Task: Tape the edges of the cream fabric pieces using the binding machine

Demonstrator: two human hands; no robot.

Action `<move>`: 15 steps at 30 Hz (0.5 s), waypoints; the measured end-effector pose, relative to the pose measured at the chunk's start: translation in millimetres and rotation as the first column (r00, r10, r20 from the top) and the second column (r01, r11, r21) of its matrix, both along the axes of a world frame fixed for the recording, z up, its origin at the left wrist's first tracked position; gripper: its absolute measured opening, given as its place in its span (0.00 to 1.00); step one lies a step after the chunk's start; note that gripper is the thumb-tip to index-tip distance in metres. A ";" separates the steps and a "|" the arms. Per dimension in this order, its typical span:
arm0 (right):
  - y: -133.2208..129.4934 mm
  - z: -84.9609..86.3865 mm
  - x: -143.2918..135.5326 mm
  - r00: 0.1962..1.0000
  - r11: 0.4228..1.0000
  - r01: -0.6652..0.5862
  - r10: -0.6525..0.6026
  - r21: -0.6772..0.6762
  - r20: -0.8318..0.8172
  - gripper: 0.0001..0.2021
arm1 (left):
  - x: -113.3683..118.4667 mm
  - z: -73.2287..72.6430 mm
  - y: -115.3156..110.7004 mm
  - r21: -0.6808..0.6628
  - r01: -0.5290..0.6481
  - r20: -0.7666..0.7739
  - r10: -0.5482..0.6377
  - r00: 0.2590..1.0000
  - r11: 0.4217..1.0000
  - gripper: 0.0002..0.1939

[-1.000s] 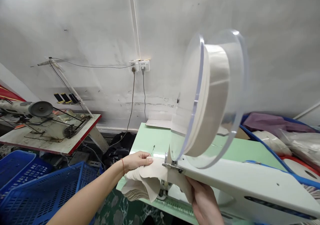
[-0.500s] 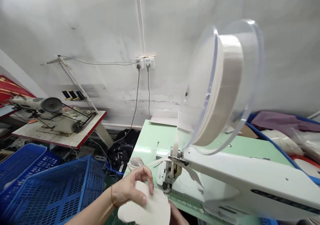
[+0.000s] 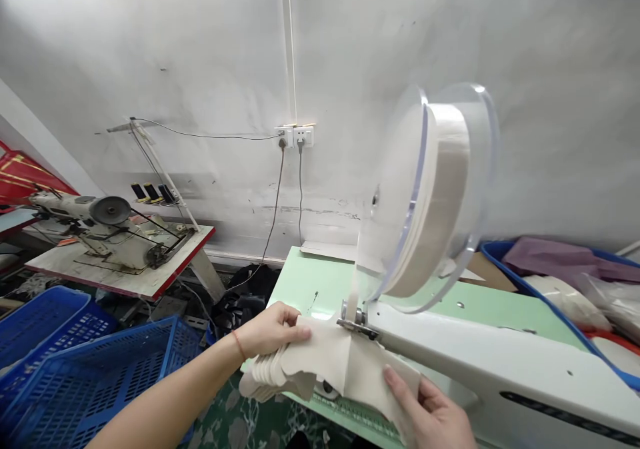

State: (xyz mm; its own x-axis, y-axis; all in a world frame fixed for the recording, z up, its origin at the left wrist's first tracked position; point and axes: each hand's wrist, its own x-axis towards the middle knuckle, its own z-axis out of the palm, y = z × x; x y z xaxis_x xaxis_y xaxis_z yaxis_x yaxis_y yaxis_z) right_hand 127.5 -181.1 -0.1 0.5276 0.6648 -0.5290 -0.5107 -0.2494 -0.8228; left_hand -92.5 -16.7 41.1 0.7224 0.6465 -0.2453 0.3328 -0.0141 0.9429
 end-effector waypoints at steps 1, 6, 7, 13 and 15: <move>5.6 0.7 -1.0 0.999 0.999 0.030 -0.029 0.012 -0.035 0.28 | 5.6 -5.7 5.7 -0.080 0.006 0.014 -0.005 1.000 0.997 0.25; 19.8 1.3 -3.9 0.997 0.998 0.064 -0.063 0.015 -0.053 0.31 | 16.8 -34.3 21.6 -0.339 0.058 0.113 -0.021 0.993 0.939 0.29; 20.3 0.9 -3.1 0.997 0.998 0.063 -0.063 0.013 -0.040 0.32 | 17.0 -38.2 22.9 -0.365 0.067 0.124 -0.023 0.992 0.929 0.29; 31.6 -5.0 4.4 0.995 0.995 0.101 -0.101 0.003 -0.010 0.32 | 24.3 -51.9 34.4 -0.490 0.049 0.128 0.016 0.992 0.870 0.29; 40.3 -6.0 6.6 0.985 0.987 0.161 -0.160 0.003 -0.065 0.32 | 28.6 -57.1 36.8 -0.506 0.021 0.119 0.046 0.992 0.863 0.30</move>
State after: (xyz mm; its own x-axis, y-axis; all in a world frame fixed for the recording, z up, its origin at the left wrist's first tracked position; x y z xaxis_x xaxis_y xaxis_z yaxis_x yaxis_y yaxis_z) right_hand 134.0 -140.8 -6.2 0.5928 0.5787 -0.5601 -0.5954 -0.1535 -0.7887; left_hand -63.9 20.1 -16.1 0.7609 0.4673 -0.4501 0.2106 0.4782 0.8526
